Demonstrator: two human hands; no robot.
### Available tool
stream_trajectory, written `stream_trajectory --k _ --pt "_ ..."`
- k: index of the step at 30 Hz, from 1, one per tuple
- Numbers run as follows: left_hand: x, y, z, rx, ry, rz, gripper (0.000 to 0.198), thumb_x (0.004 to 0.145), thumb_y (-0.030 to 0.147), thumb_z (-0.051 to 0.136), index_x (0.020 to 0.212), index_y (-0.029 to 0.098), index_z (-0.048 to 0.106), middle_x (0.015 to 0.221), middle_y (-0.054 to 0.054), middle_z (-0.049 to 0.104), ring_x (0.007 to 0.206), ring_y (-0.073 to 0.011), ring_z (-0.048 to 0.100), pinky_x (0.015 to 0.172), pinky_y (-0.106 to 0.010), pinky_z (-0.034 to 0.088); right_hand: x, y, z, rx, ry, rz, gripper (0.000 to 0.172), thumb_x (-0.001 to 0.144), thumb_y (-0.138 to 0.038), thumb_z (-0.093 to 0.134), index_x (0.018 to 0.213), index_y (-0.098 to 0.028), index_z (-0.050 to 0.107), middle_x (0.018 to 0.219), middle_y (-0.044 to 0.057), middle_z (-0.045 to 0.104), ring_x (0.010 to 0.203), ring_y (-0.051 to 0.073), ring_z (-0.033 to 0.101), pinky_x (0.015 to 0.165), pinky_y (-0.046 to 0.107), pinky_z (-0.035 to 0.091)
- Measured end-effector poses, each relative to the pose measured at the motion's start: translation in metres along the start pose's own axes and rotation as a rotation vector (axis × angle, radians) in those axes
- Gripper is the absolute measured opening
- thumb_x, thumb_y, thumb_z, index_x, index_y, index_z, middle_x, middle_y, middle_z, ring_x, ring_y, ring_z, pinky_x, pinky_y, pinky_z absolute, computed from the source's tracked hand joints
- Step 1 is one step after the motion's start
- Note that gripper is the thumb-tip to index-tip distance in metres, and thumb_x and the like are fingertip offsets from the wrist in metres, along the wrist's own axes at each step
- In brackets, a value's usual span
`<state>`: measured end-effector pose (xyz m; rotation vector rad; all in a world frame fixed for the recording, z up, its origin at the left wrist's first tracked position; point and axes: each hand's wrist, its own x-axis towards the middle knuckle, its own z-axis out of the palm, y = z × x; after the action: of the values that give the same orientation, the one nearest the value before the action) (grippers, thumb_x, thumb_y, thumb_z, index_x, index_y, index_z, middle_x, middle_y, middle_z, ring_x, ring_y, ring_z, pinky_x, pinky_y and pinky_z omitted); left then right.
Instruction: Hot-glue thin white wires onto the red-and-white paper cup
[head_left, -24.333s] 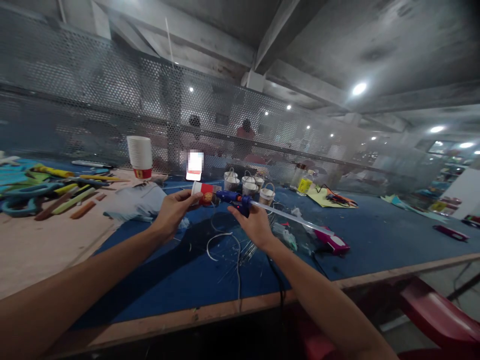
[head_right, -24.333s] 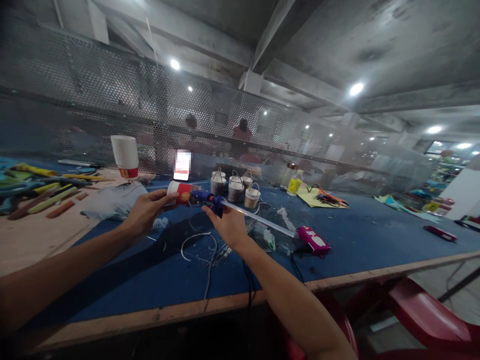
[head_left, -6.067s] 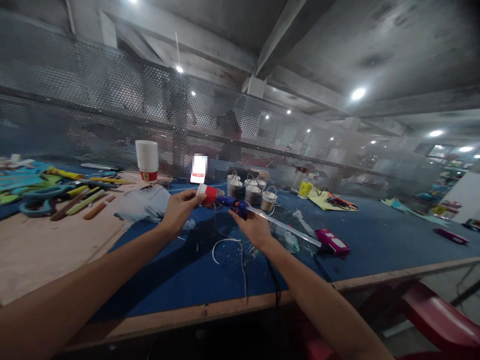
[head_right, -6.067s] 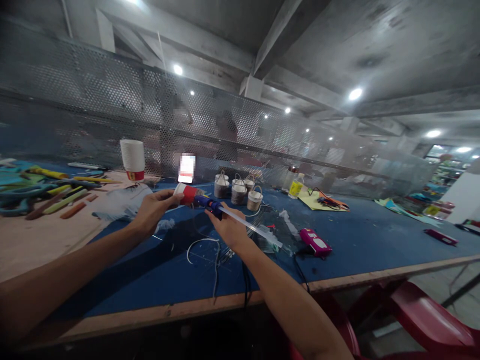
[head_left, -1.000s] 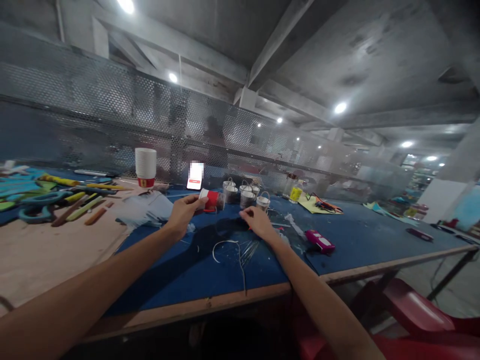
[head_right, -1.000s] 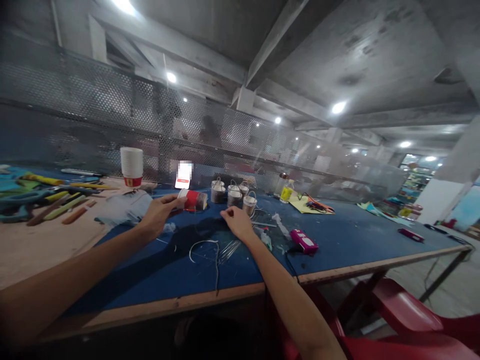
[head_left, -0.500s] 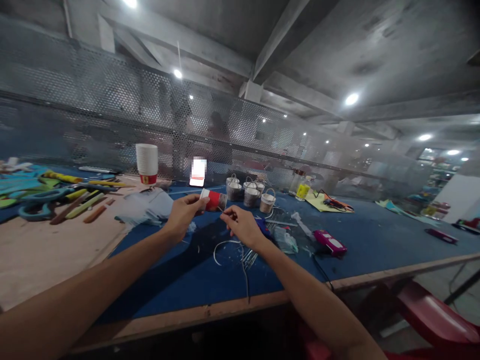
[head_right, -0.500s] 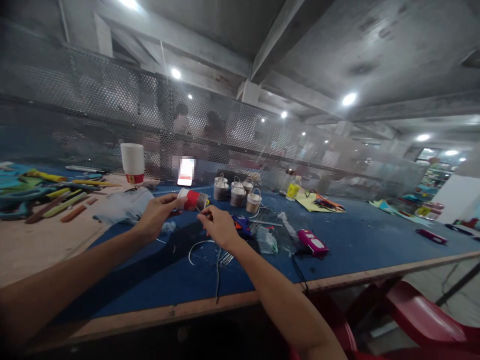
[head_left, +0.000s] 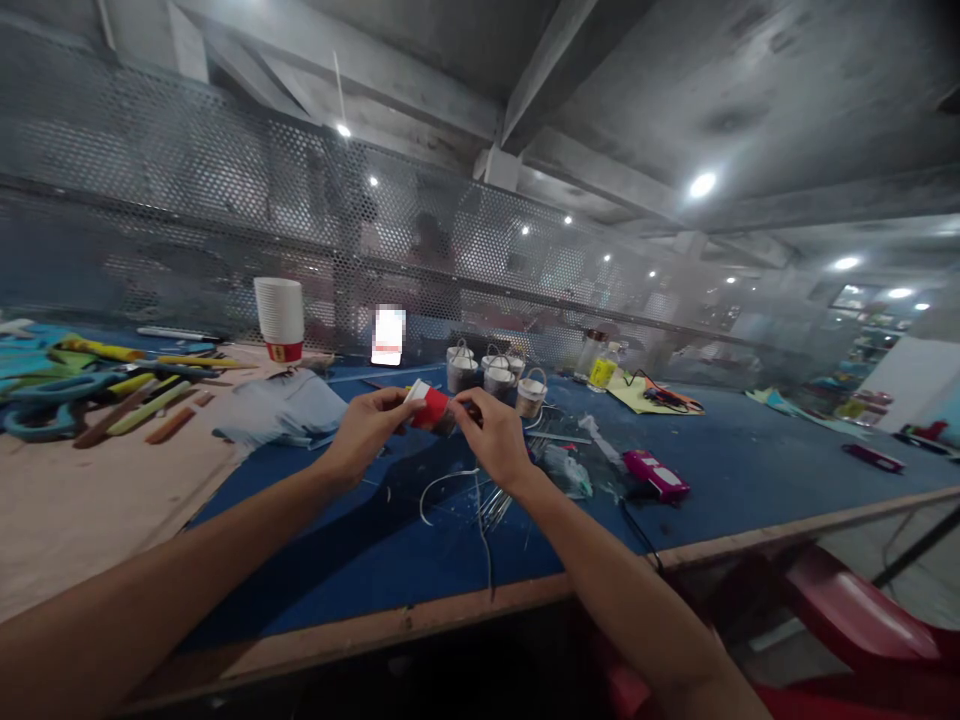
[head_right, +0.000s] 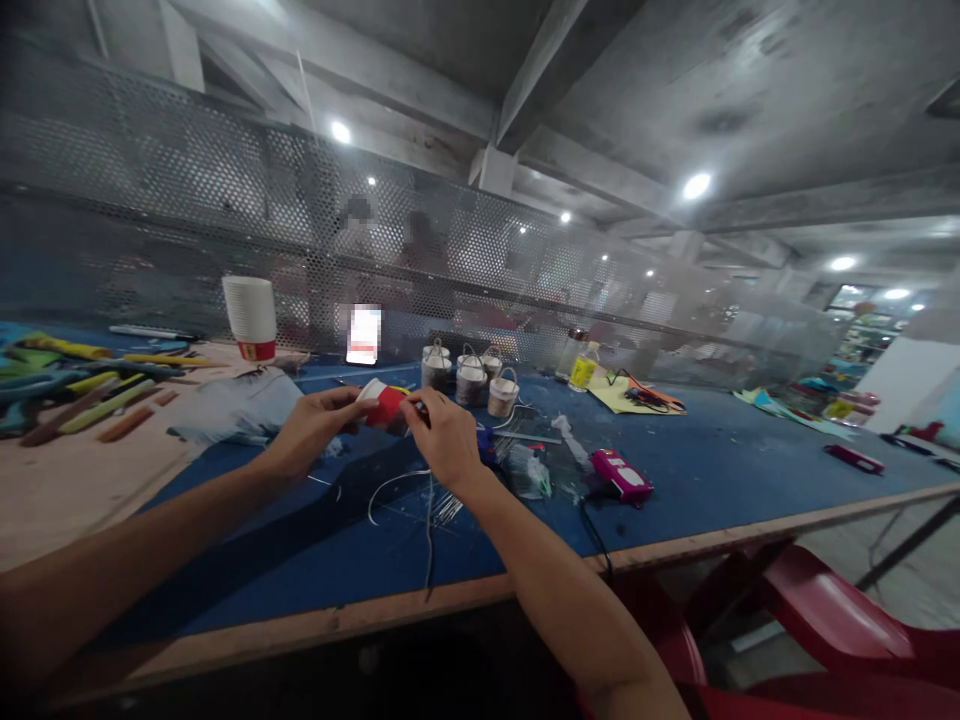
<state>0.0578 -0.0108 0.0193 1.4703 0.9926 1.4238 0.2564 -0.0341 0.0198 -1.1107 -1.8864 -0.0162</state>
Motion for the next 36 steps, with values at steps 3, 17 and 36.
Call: stream_trajectory --k 3,17,36 --pt "-0.001 0.001 0.001 0.022 -0.018 0.001 0.026 0.069 0.046 0.084 0.076 0.021 0.082 0.074 -0.004 0.073 0.066 -0.0192 0.058 0.062 -0.031 0.042 0.002 0.003 0.001 0.035 0.016 0.001 0.020 0.106 -0.038 0.058 0.105 -0.023 0.071 0.103 0.003 0.077 0.088 0.017 0.070 0.081 0.025 0.048" --pt "-0.004 0.003 0.001 0.029 -0.074 0.017 0.022 0.075 0.043 0.080 0.076 0.021 0.081 0.075 -0.004 0.074 0.066 -0.0184 0.058 0.062 -0.030 0.042 0.004 0.008 0.001 0.071 0.052 0.042 0.020 0.103 -0.038 0.061 0.101 -0.023 0.074 0.098 0.003 0.078 0.088 0.017 0.071 0.081 0.025 0.050" --pt "-0.001 0.001 -0.001 0.039 -0.112 0.025 0.021 0.075 0.040 0.080 0.076 0.019 0.079 0.072 -0.003 0.071 0.064 -0.0161 0.054 0.061 -0.030 0.039 0.006 0.014 0.003 0.057 0.101 0.030 0.016 0.100 -0.035 0.066 0.094 -0.023 0.074 0.091 0.001 0.078 0.080 0.016 0.071 0.074 0.026 0.049"
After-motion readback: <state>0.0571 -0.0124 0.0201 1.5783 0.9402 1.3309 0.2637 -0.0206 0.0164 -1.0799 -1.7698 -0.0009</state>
